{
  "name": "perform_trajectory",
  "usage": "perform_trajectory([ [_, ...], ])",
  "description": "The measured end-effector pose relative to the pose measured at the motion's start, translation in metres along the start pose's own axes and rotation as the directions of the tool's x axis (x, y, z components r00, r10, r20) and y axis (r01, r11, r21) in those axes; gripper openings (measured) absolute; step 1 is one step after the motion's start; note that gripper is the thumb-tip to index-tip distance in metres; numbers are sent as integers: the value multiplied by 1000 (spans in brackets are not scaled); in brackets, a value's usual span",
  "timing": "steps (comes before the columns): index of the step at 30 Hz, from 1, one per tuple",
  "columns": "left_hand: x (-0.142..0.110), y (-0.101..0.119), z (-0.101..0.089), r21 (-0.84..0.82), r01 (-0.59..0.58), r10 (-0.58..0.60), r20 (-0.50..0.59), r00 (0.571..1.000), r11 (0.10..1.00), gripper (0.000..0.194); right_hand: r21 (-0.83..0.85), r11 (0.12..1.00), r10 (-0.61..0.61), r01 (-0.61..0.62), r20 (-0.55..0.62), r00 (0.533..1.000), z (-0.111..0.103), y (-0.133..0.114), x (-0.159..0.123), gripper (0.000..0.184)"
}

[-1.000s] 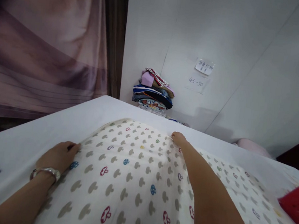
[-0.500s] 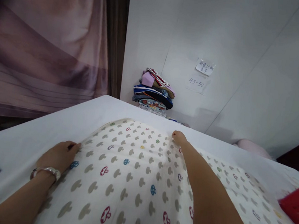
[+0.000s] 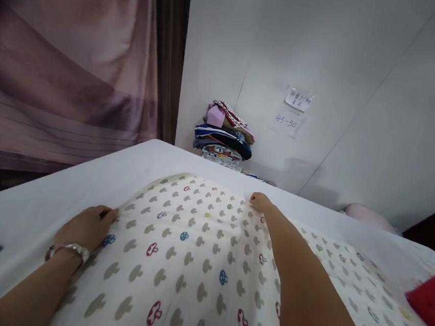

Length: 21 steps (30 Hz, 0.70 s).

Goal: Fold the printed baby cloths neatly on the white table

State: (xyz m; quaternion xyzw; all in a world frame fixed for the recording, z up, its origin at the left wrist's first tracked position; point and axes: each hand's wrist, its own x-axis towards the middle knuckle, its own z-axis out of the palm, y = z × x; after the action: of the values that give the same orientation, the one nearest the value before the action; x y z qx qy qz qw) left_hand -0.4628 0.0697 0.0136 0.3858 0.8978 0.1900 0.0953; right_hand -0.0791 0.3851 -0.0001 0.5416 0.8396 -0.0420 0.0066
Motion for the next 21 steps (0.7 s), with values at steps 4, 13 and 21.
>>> perform_trajectory([
  [4, -1, 0, 0, 29, 21, -21, 1, 1000, 999, 41, 0, 1000, -13, 13, -9, 1000, 2, 0, -2, 11],
  [13, 2, -2, 2, 34, 8, -8, 7, 1000, 999, 43, 18, 999, -36, 36, 21, 999, -1, 4, -8, 18],
  [21, 0, 0, -2, 17, 24, -24, 9, 1000, 1000, 40, -40, 998, -38, 37, -4, 999, 0, 2, -4, 12],
])
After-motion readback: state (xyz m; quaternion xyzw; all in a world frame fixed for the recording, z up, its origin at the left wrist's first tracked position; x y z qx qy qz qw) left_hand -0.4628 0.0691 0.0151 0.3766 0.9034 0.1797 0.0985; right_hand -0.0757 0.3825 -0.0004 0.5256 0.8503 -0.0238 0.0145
